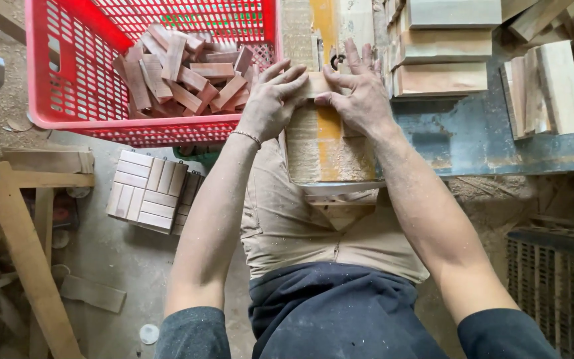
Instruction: Routing the edges of small wooden blocks using a table-mounted router and sorting them into a basket.
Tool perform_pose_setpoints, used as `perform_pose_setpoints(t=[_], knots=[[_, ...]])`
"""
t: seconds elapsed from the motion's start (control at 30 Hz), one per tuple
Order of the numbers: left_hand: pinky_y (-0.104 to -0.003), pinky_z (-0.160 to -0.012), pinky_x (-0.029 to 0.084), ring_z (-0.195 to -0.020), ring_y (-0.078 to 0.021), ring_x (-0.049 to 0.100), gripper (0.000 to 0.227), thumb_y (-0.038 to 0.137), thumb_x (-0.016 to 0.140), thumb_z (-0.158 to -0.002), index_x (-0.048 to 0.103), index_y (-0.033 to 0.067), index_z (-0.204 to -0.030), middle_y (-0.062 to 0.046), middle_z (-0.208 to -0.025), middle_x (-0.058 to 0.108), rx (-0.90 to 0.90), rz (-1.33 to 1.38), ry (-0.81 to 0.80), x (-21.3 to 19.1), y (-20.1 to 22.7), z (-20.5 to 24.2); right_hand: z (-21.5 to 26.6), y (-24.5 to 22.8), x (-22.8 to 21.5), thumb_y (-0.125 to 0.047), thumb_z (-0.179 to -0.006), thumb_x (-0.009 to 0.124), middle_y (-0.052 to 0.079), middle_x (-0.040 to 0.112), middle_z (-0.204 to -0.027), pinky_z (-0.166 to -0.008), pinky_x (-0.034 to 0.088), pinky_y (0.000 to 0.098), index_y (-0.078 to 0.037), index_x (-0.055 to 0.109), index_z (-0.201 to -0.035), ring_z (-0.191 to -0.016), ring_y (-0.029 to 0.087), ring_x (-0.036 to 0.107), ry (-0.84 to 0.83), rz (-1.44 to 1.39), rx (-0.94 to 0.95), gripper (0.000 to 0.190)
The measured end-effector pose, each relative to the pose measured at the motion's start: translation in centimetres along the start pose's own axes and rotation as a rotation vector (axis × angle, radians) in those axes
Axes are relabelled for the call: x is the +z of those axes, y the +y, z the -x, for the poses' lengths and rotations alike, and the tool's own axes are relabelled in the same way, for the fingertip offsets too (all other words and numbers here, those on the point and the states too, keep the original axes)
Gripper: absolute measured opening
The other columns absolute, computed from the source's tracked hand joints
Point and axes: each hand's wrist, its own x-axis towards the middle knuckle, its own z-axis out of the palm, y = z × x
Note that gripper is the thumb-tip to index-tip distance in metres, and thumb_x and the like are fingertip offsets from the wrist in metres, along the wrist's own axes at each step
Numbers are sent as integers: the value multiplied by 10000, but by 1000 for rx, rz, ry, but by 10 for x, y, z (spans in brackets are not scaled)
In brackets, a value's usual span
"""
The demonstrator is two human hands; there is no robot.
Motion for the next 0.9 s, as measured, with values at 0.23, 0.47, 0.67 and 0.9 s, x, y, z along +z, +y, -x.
perform_pose_setpoints(t=[0.23, 0.47, 0.67, 0.9], knots=[[-445, -1185, 316, -1380, -253, 413, 380, 225, 721, -981, 680, 119, -1344, -17, -1420, 629, -9, 25, -4, -3, -12, -24, -27, 5, -2, -389, -906, 753, 14, 137, -1683, -1235, -70, 584, -267, 652, -1399, -1552, 321, -34, -3, 5, -5, 517], [-453, -1180, 291, -1379, -249, 429, 371, 237, 743, -975, 694, 140, -1330, 2, -1404, 644, -23, 64, 10, -7, -21, -37, -47, 9, -3, -454, -899, 757, 47, 122, -1686, -1217, -120, 576, -272, 625, -1414, -1549, 317, -58, -30, 5, 7, 562], [-449, -1167, 316, -1360, -246, 437, 364, 222, 726, -979, 693, 138, -1331, 20, -1403, 641, -14, 41, 12, -10, -31, -54, -66, 6, -9, -461, -890, 740, 111, 155, -1679, -1205, -130, 569, -305, 614, -1403, -1547, 325, -42, -29, 8, 46, 550], [-696, -1124, 140, -1341, -236, 460, 369, 354, 652, -992, 689, 206, -1327, 43, -1395, 634, -61, -125, -35, -17, -40, -86, -96, -11, -20, -377, -843, 812, 128, 151, -1675, -1203, -143, 559, -300, 649, -1345, -1537, 293, -98, -24, -85, 187, 534]])
